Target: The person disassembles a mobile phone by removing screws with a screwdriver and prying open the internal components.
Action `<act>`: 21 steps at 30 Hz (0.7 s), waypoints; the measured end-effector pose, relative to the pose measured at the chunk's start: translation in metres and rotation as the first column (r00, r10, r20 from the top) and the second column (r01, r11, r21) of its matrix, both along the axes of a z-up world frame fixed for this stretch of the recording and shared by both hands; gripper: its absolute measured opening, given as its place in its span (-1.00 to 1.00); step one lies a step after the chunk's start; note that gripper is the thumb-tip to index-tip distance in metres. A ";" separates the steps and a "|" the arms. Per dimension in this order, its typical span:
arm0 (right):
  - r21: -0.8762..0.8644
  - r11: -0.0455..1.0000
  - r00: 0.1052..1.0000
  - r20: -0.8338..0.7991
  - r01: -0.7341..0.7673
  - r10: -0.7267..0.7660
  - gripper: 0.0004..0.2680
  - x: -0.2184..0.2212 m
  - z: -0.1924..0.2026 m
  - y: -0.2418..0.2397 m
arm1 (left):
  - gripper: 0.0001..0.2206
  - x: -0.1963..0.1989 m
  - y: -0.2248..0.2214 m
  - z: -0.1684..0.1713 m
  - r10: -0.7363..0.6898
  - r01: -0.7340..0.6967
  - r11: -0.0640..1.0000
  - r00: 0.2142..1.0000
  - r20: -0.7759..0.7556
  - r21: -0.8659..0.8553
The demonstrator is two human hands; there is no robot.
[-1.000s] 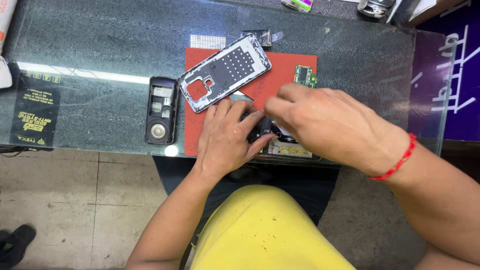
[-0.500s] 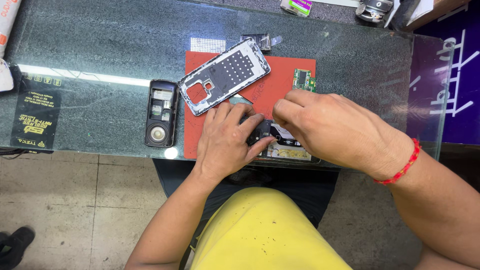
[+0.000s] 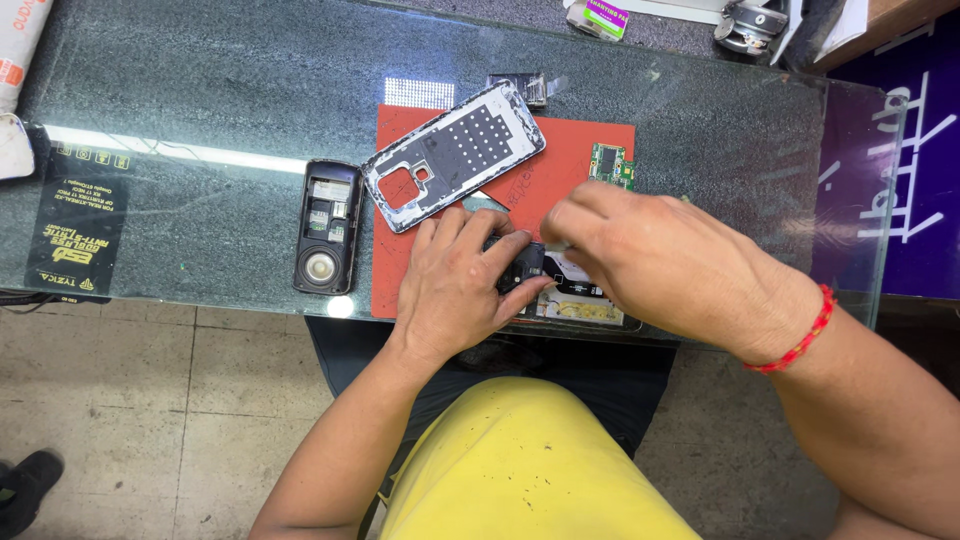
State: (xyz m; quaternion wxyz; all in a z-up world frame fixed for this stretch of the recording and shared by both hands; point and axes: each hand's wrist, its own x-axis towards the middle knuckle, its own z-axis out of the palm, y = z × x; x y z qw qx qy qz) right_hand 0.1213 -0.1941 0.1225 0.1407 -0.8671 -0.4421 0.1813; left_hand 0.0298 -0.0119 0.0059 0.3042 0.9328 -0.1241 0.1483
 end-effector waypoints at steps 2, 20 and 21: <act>-0.067 0.998 1.000 0.004 0.014 -0.014 -0.89 0.001 -0.002 0.000 | -0.58 0.000 0.000 0.000 -0.001 0.001 1.000 1.000 0.016 0.001; -0.129 0.990 0.998 0.015 0.065 -0.063 -0.87 -0.004 0.004 0.004 | -0.56 0.002 -0.001 0.006 0.003 -0.003 1.000 1.000 -0.008 0.018; -0.084 0.996 1.000 0.001 0.022 -0.022 -0.88 -0.004 0.004 0.002 | -0.56 0.003 -0.001 0.006 0.004 -0.003 1.000 1.000 -0.020 0.023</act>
